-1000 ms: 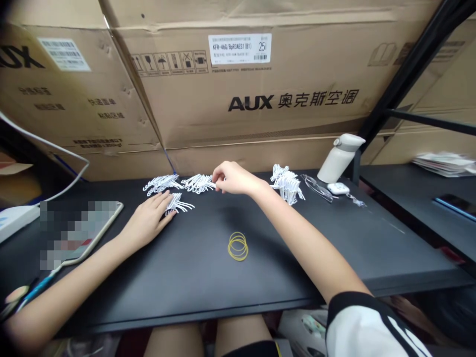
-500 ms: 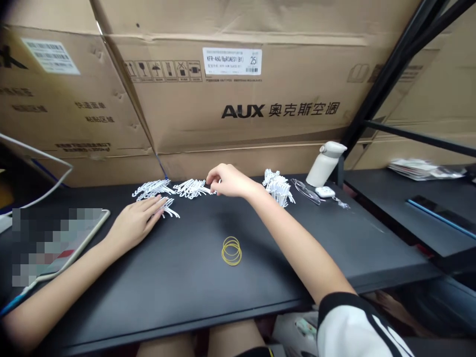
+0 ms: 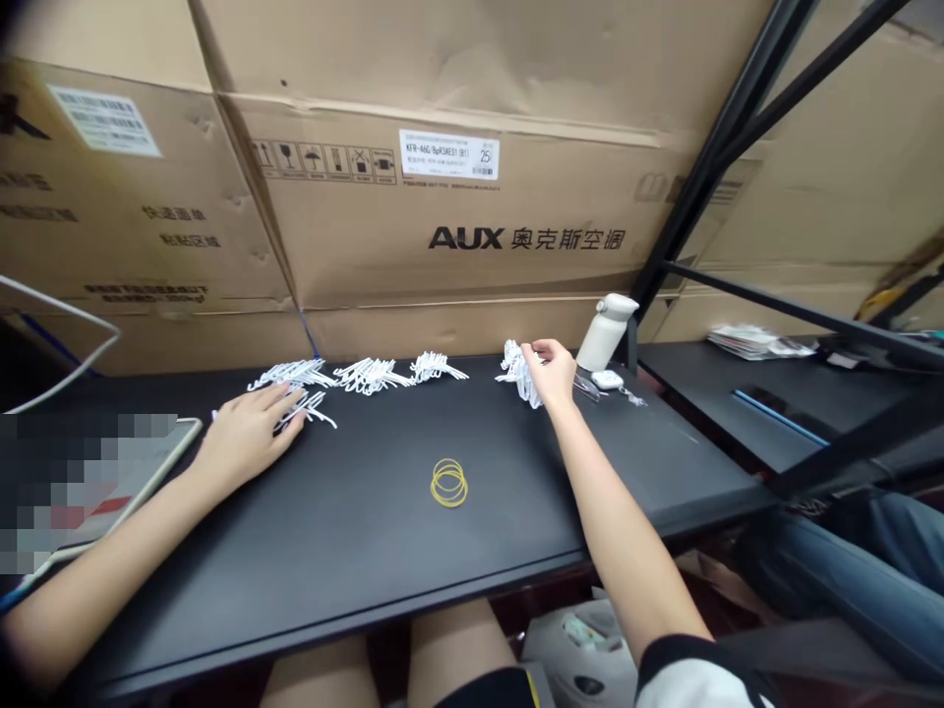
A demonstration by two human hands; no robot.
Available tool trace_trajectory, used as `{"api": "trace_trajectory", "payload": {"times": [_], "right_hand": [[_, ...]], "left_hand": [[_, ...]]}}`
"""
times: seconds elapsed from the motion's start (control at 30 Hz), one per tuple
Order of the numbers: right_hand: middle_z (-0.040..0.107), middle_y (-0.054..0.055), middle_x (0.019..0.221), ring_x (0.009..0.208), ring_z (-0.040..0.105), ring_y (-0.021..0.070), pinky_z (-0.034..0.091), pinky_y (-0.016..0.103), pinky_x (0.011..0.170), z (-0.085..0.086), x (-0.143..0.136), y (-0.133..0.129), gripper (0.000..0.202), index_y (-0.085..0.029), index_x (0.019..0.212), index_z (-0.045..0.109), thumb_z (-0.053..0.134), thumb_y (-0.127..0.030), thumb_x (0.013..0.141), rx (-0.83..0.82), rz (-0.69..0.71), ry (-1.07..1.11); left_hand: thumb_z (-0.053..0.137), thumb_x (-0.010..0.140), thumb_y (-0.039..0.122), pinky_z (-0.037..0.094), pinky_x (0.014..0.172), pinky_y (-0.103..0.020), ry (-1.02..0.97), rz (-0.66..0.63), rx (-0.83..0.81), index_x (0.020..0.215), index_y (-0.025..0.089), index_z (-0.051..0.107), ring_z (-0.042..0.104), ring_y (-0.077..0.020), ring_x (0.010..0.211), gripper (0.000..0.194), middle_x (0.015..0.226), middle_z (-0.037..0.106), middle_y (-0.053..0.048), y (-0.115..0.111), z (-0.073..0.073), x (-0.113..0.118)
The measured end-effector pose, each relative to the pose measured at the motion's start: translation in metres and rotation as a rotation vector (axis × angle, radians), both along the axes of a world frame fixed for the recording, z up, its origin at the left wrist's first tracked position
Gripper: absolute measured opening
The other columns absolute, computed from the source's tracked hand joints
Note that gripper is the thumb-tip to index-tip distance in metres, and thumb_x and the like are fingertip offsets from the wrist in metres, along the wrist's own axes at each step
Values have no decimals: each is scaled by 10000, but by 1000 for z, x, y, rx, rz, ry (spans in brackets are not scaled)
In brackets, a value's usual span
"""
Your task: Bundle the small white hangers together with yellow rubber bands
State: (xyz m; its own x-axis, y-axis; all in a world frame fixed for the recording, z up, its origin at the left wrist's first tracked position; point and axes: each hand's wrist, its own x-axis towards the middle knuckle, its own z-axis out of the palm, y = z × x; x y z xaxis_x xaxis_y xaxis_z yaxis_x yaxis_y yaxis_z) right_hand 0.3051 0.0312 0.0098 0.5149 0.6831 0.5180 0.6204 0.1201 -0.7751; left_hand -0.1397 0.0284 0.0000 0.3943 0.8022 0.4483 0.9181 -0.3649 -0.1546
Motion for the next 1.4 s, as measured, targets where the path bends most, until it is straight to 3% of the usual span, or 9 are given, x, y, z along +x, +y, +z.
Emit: {"api": "trace_trajectory", "payload": {"times": [0.13, 0.43, 0.53, 0.7, 1.0, 1.13, 1.23, 1.3, 1.4], "right_hand": [[706, 101, 855, 829, 649, 225, 499, 355, 828, -10, -8, -4, 373, -140, 809, 665, 618, -501, 731, -40, 16, -30], [704, 76, 818, 793, 649, 235, 486, 348, 798, -23, -16, -6, 260, -149, 798, 674, 644, -396, 724, 0, 16, -224], [706, 75, 827, 794, 653, 234, 486, 345, 791, -26, -16, -5, 246, -149, 803, 677, 649, -379, 721, 34, 20, -234], [697, 65, 776, 759, 648, 229, 489, 353, 758, -32, -15, -1, 254, -147, 754, 667, 677, -394, 697, 132, 39, -242], [666, 55, 752, 743, 621, 209, 485, 360, 772, -31, -27, 2, 210, -174, 726, 631, 655, -383, 717, 270, 76, -231], [662, 51, 800, 806, 617, 193, 474, 346, 830, -26, -49, 0, 233, -171, 759, 627, 677, -392, 708, 321, 120, 35], [649, 28, 758, 752, 625, 167, 505, 308, 752, -23, -74, -5, 229, -168, 748, 618, 710, -366, 678, 241, 250, 580], [654, 21, 735, 685, 625, 155, 517, 290, 662, -22, -91, -11, 214, -169, 756, 621, 714, -348, 684, 12, 387, 995], [659, 24, 699, 610, 618, 140, 510, 261, 571, -21, -114, -24, 218, -153, 747, 637, 719, -348, 692, -119, 516, 1099]], "left_hand": [[327, 918, 384, 336, 1007, -455, -19, -9, 2, 1191, 169, 623, 498, -321, 1222, 456, 1306, 573, -155, -1, -4, -1], [373, 911, 364, 289, 1033, -453, -91, -12, 77, 992, 191, 643, 530, -291, 1148, 331, 1232, 612, -132, -3, -2, 1], [405, 895, 355, 327, 981, -429, -116, -40, 74, 860, 193, 616, 563, -281, 1023, 269, 1050, 659, -122, -3, 1, 3], [458, 845, 309, 373, 827, -391, -137, 38, 139, 716, 189, 540, 552, -273, 867, 194, 823, 621, -99, 0, 2, 0], [467, 845, 321, 369, 804, -397, -139, -5, 144, 801, 178, 575, 544, -288, 916, 184, 968, 620, -127, 0, -9, 2], [492, 841, 372, 373, 855, -426, -194, -25, 141, 881, 174, 601, 548, -309, 983, 229, 1056, 624, -138, -1, -5, 4], [525, 833, 389, 342, 954, -472, -289, -136, 126, 922, 168, 609, 516, -325, 1107, 253, 1168, 603, -147, -6, 7, 21], [534, 836, 402, 356, 976, -464, -359, -275, -2, 945, 174, 604, 530, -301, 1110, 262, 1148, 616, -130, -14, 14, 44], [546, 842, 447, 448, 914, -414, -585, -453, -388, 1071, 187, 568, 602, -244, 1002, 347, 1044, 660, -97, -26, 19, 91]]}}
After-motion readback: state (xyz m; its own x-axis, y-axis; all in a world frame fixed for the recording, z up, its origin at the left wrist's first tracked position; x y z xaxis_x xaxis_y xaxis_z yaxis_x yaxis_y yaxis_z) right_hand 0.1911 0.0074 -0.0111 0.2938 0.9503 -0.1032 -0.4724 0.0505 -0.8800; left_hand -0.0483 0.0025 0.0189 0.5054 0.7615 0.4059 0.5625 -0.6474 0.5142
